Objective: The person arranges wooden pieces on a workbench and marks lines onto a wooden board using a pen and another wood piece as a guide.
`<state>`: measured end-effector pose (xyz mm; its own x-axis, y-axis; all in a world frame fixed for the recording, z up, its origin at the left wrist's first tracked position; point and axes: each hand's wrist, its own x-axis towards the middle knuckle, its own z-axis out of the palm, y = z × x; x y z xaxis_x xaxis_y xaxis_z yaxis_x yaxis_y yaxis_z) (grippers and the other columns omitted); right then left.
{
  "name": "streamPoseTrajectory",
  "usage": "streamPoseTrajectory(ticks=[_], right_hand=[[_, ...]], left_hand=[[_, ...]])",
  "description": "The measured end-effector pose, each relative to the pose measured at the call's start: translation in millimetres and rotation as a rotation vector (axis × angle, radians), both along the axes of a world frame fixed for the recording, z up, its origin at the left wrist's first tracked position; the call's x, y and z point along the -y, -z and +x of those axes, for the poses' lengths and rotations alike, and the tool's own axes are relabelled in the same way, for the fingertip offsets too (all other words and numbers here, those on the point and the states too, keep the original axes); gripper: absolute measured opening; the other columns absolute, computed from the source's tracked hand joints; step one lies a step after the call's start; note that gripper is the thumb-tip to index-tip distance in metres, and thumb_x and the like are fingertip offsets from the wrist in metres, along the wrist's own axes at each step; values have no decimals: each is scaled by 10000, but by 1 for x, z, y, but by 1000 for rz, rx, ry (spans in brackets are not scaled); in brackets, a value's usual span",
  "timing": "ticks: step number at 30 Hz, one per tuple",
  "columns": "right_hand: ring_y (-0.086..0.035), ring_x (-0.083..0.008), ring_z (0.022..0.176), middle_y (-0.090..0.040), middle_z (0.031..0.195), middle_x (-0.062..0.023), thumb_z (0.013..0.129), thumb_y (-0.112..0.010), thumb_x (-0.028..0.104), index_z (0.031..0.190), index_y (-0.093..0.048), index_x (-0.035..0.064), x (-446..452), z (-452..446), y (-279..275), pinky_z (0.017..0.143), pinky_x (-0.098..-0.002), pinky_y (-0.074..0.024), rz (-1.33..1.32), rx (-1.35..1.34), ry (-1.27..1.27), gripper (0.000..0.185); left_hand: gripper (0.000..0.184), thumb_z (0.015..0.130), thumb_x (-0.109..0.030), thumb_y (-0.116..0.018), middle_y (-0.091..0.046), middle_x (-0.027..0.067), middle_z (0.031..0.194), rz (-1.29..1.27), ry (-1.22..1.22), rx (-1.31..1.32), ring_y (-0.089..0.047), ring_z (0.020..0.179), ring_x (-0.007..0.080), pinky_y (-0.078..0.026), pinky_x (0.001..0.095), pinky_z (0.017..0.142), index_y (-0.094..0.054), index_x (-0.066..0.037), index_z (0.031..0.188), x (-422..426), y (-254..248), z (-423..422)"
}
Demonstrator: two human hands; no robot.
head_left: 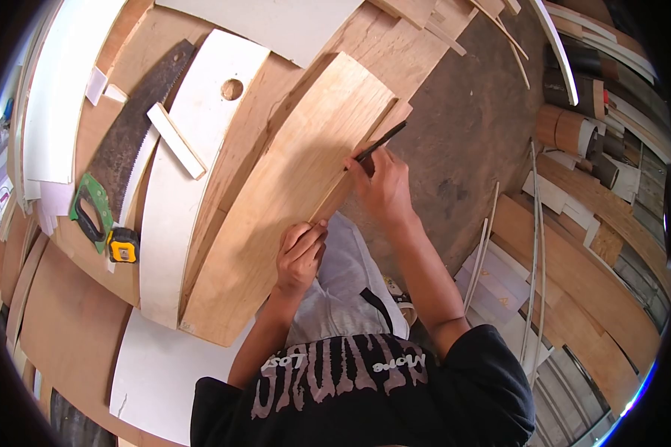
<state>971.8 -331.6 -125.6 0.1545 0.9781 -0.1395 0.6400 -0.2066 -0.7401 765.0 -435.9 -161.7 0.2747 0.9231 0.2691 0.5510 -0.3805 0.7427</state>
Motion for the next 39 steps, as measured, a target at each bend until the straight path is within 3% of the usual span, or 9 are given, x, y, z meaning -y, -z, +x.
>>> streamPoseTrajectory(ticks=[1, 13, 15, 22, 28, 39], right_hand=[[-737, -281, 729, -731, 853, -160, 946, -806, 122, 995, -701, 9, -3, 4, 1, 681, -385, -574, 14, 16, 12, 162], [-746, -256, 722, -748, 877, -142, 970, -795, 142, 1017, -709, 20, -35, 34, 3, 673, -368, -578, 93, 84, 124, 156], [-744, -253, 716, -748, 876, -139, 970, -796, 141, 1018, -710, 22, -35, 34, 3, 672, -366, -577, 98, 93, 120, 155], [-756, -233, 738, -749, 866, -130, 951, -816, 159, 1030, -709, 13, -25, 29, -2, 674, -362, -577, 121, 101, 7, 197], [-771, -245, 778, -765, 866, -134, 916, -837, 160, 1060, -688, -2, -19, 2, -17, 689, -380, -588, -190, -46, -265, 263], [-773, -314, 786, -755, 839, -170, 899, -845, 148, 1020, -671, -6, -22, -12, -13, 698, -386, -595, -199, -68, -304, 262]], left_hand=[[240, 714, 74, -830, -786, 29, 1166, 0, 1, 0, -687, 1106, 213, -569, 403, 923, -806, 9, 944, 0, 0, 0], [192, 759, 57, -847, -795, 9, 1131, -21, -12, -29, -688, 1120, 203, -570, 389, 931, -819, -5, 938, 2, 1, 0], [128, 782, 56, -864, -801, -6, 1146, 7, -25, -44, -696, 1083, 200, -581, 360, 909, -773, -24, 824, 1, 1, 1], [157, 772, 66, -861, -800, 4, 1152, -16, -26, -33, -695, 1082, 203, -577, 364, 910, -806, -16, 895, 0, -4, 0], [206, 751, 82, -851, -795, 32, 1177, -8, -8, 15, -699, 1059, 220, -572, 378, 899, -813, 5, 938, 0, 0, -1], [216, 759, 70, -838, -783, 37, 1163, -6, -1, 33, -700, 1033, 224, -575, 400, 876, -796, 15, 963, -2, -1, -1]])
